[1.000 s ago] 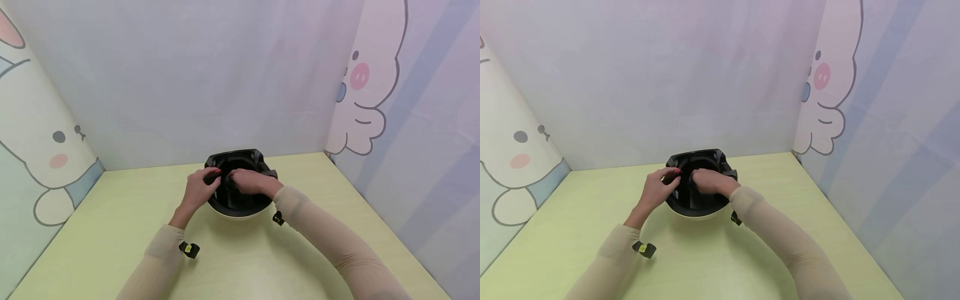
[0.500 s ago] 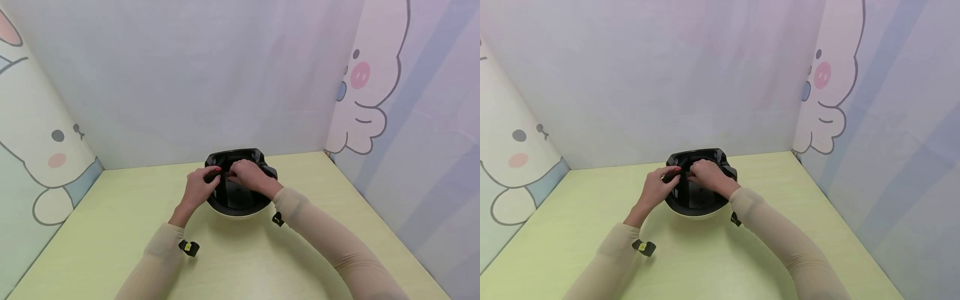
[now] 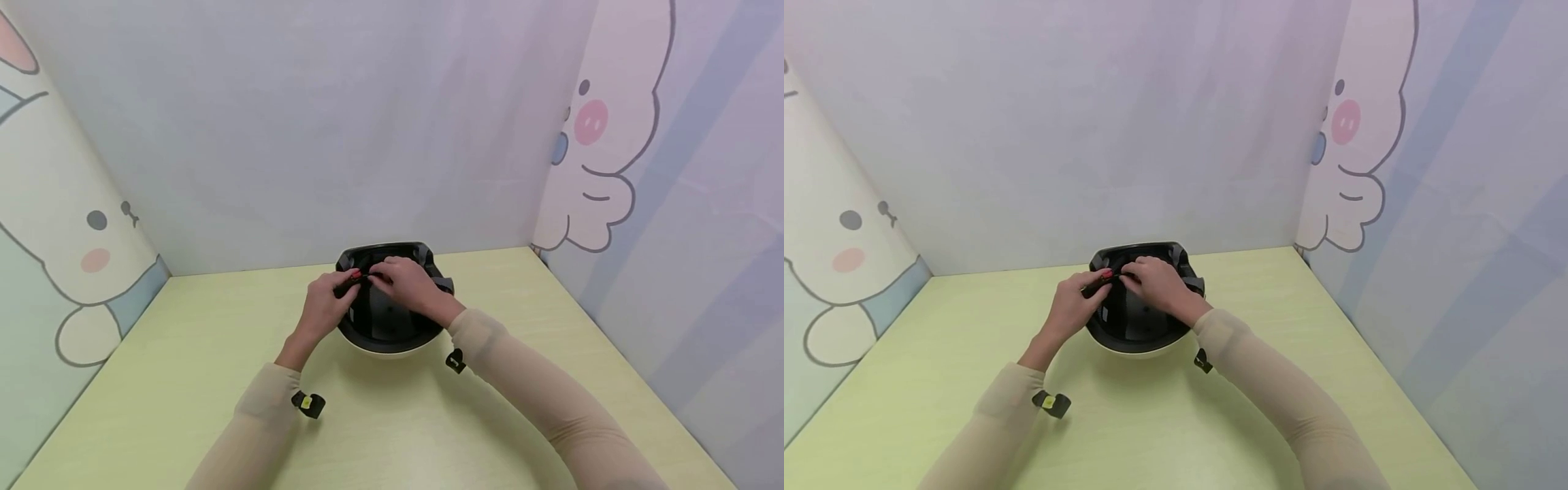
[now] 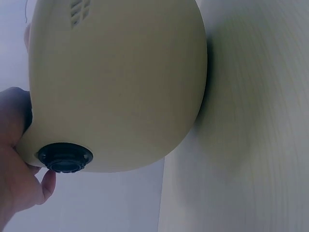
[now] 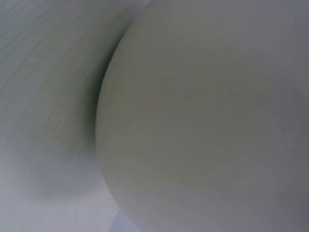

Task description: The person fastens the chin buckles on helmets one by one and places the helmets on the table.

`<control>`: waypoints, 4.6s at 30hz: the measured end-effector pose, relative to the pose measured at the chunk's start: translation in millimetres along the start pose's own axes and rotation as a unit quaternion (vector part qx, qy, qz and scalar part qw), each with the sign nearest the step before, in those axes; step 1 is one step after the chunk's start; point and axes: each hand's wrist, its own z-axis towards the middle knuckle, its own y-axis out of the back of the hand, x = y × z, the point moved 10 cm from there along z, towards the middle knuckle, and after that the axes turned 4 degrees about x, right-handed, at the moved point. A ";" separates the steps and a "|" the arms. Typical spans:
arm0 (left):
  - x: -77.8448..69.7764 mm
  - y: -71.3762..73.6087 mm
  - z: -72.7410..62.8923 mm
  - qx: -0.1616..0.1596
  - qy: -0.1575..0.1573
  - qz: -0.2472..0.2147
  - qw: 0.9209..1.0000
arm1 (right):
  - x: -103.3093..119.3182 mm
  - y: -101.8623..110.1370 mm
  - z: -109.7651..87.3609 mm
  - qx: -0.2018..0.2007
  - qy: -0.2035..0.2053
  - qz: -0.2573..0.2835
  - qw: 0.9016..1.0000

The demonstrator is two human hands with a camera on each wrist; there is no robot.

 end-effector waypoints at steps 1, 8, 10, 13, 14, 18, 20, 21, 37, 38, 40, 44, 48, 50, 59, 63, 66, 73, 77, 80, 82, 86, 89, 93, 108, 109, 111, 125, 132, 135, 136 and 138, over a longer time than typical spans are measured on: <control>-0.1 -0.4 0.0 0.001 -0.001 0.000 1.000 | 0.3 2.6 -1.4 -0.018 0.007 0.001 1.000; -1.7 0.4 -1.7 -0.002 -0.003 -0.002 1.000 | 7.3 18.3 -13.4 -0.100 0.042 -0.016 0.994; -1.7 1.4 -2.0 -0.005 0.001 -0.004 1.000 | 9.3 20.4 -14.5 -0.106 0.049 -0.016 0.993; -0.9 2.5 -2.5 -0.009 0.010 -0.004 1.000 | 12.3 22.9 -14.9 -0.109 0.059 -0.016 0.992; -0.7 2.9 -2.5 -0.010 0.012 -0.004 1.000 | 12.8 23.3 -14.8 -0.109 0.062 -0.017 0.992; -2.3 4.7 -2.9 -0.018 0.008 0.001 1.000 | 14.8 23.9 -14.8 -0.107 0.070 -0.017 0.992; -3.8 5.7 -3.1 -0.022 0.003 0.003 1.000 | 15.8 22.9 -14.7 -0.102 0.073 -0.013 0.992; -4.5 6.0 -3.4 -0.022 0.000 0.004 1.000 | 16.8 22.6 -14.6 -0.099 0.074 -0.011 0.992; -4.1 0.3 -5.2 0.013 -0.013 -0.014 1.000 | 20.1 20.5 -10.3 -0.084 0.062 0.004 0.995; -3.2 0.2 -5.1 0.013 -0.009 -0.012 1.000 | 18.6 20.0 -9.4 -0.076 0.056 0.018 0.995; -2.0 0.2 -5.0 0.012 -0.001 -0.009 1.000 | 13.5 18.3 -7.7 -0.053 0.036 0.062 0.996; 0.4 0.4 -5.0 0.011 0.007 -0.007 1.000 | 2.3 12.2 -4.8 0.013 -0.014 0.166 0.986; -1.0 0.5 -4.1 0.007 -0.002 -0.013 1.000 | -0.4 8.9 -4.3 0.066 -0.035 0.206 0.976; -1.8 0.6 -3.7 0.005 -0.005 -0.016 1.000 | -0.1 8.0 -4.5 0.080 -0.038 0.209 0.974; -2.7 -1.8 -2.8 0.012 -0.008 -0.024 1.000 | -4.2 -0.1 -6.8 0.094 -0.060 0.225 0.968; -3.2 -3.6 -2.4 0.015 -0.010 -0.029 0.999 | -3.8 -2.1 -7.2 0.105 -0.065 0.231 0.965; -4.2 -3.5 -2.0 0.013 -0.011 -0.022 1.000 | -2.5 -2.4 -6.6 0.105 -0.062 0.228 0.966; -5.2 -2.3 -3.6 0.018 0.002 0.003 1.000 | -1.5 -8.9 -6.3 0.113 -0.068 0.220 0.967; -3.9 -3.7 -3.3 0.026 0.014 0.015 0.999 | -2.7 -12.0 -6.4 0.118 -0.075 0.217 0.966; -2.6 -5.5 -2.7 0.034 0.025 0.016 0.999 | -3.3 -13.2 -6.3 0.121 -0.077 0.216 0.966; -1.2 -6.6 -2.2 0.038 0.031 0.015 0.999 | -3.4 -14.7 -6.0 0.124 -0.076 0.215 0.966; 0.6 -8.3 -1.6 0.046 0.034 0.017 0.998 | -4.3 -17.9 -5.8 0.132 -0.080 0.215 0.964; -0.1 -8.1 -1.5 0.047 0.031 0.020 0.998 | -4.8 -18.8 -5.9 0.133 -0.083 0.218 0.963; -0.7 -7.2 -1.6 0.049 0.033 0.026 0.998 | -4.6 -19.0 -6.3 0.130 -0.081 0.224 0.963; -4.8 -11.6 1.6 0.073 0.030 0.055 0.995 | 0.1 -23.5 -7.9 0.126 -0.074 0.220 0.964; -4.6 -12.0 1.8 0.074 0.031 0.055 0.995 | 0.2 -23.6 -8.0 0.126 -0.074 0.222 0.964; -4.6 -12.5 2.2 0.075 0.031 0.055 0.995 | -0.2 -24.3 -8.2 0.128 -0.074 0.222 0.964; -8.5 -14.3 4.9 0.076 0.008 0.033 0.997 | -7.3 -18.6 -16.0 0.138 -0.056 0.191 0.970; -7.8 -14.1 4.4 0.075 0.002 0.016 0.997 | -8.7 -11.9 -15.6 0.130 -0.047 0.162 0.977; -7.0 -13.8 3.3 0.076 0.000 0.002 0.997 | -11.1 -10.1 -17.1 0.131 -0.055 0.155 0.978; -6.9 -13.7 2.7 0.077 0.000 -0.002 0.997 | -11.3 -9.3 -17.7 0.131 -0.056 0.155 0.978; -6.7 -13.2 1.4 0.076 -0.002 -0.008 0.997 | -12.0 -7.5 -18.7 0.129 -0.057 0.153 0.978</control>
